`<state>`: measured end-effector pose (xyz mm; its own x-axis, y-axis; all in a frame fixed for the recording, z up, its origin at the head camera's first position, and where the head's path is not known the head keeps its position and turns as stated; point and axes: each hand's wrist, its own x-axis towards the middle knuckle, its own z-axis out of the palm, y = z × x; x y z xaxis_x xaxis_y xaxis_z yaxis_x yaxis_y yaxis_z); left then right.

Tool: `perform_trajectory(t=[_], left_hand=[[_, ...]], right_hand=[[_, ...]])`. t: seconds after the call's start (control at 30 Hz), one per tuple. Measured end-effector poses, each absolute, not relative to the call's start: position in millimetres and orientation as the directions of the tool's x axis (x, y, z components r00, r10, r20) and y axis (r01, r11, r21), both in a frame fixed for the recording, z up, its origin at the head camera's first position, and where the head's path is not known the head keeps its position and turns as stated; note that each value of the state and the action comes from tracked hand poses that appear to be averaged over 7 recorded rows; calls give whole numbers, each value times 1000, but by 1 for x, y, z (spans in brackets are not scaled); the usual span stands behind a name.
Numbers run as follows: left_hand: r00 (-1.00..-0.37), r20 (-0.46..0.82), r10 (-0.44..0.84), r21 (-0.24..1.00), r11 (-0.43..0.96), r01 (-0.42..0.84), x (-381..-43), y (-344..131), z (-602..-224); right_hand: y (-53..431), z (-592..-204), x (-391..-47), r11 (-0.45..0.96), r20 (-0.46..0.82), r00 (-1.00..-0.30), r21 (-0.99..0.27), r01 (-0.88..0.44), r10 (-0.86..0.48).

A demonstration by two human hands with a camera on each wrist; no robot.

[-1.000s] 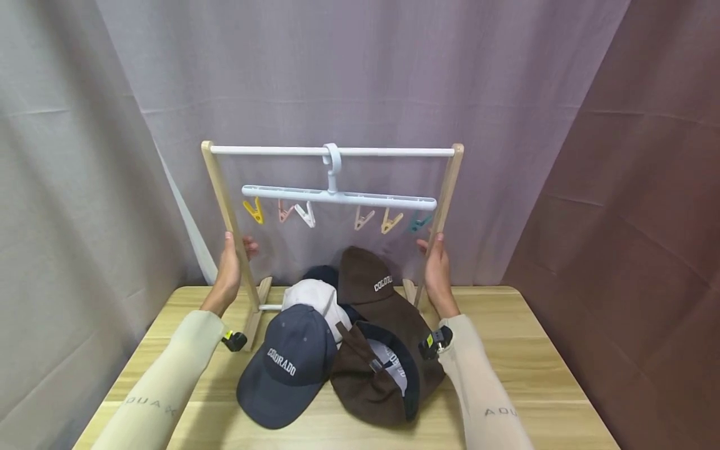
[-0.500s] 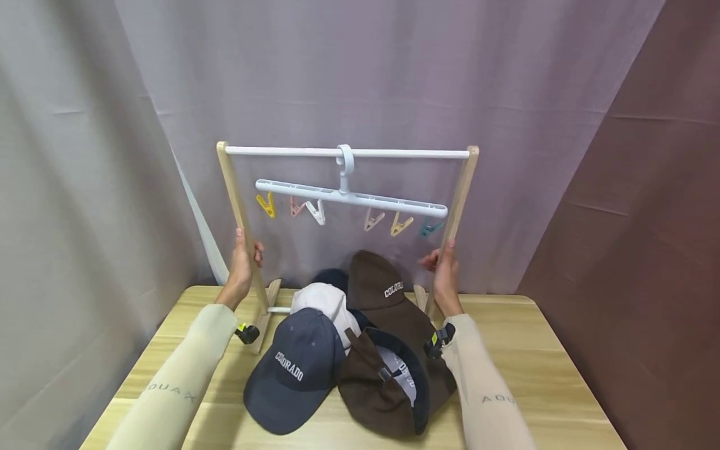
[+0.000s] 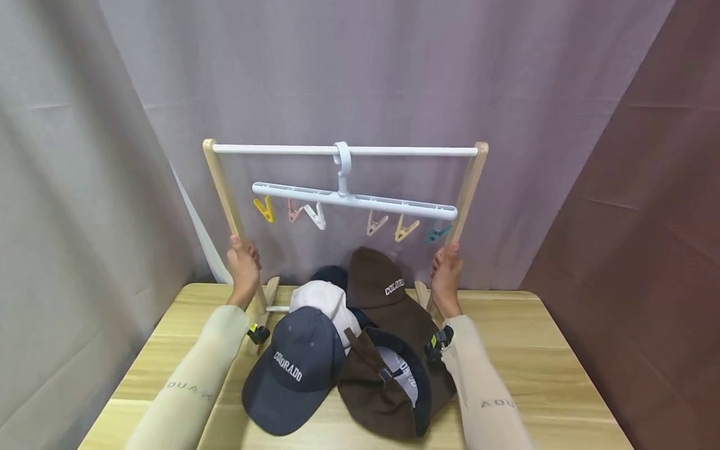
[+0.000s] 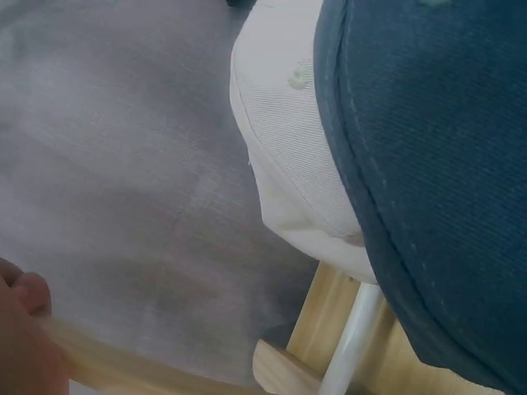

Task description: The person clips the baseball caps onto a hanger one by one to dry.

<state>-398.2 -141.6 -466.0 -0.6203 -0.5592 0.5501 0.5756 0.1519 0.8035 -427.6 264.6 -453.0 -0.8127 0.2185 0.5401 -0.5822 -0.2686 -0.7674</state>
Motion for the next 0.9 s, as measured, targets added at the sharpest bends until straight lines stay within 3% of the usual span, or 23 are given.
perform_trajectory(t=[0.4,0.9], left_hand=[[-556,570,-605,788,210,579,-396,-123,-477],[-639,515,-571,850,247,465,-346,-135,-462]], right_hand=[[283,-445,-445,-205,535,-819,-795,-572,210],[276,-461,-423,-231,380,-890,-869,-437,252]])
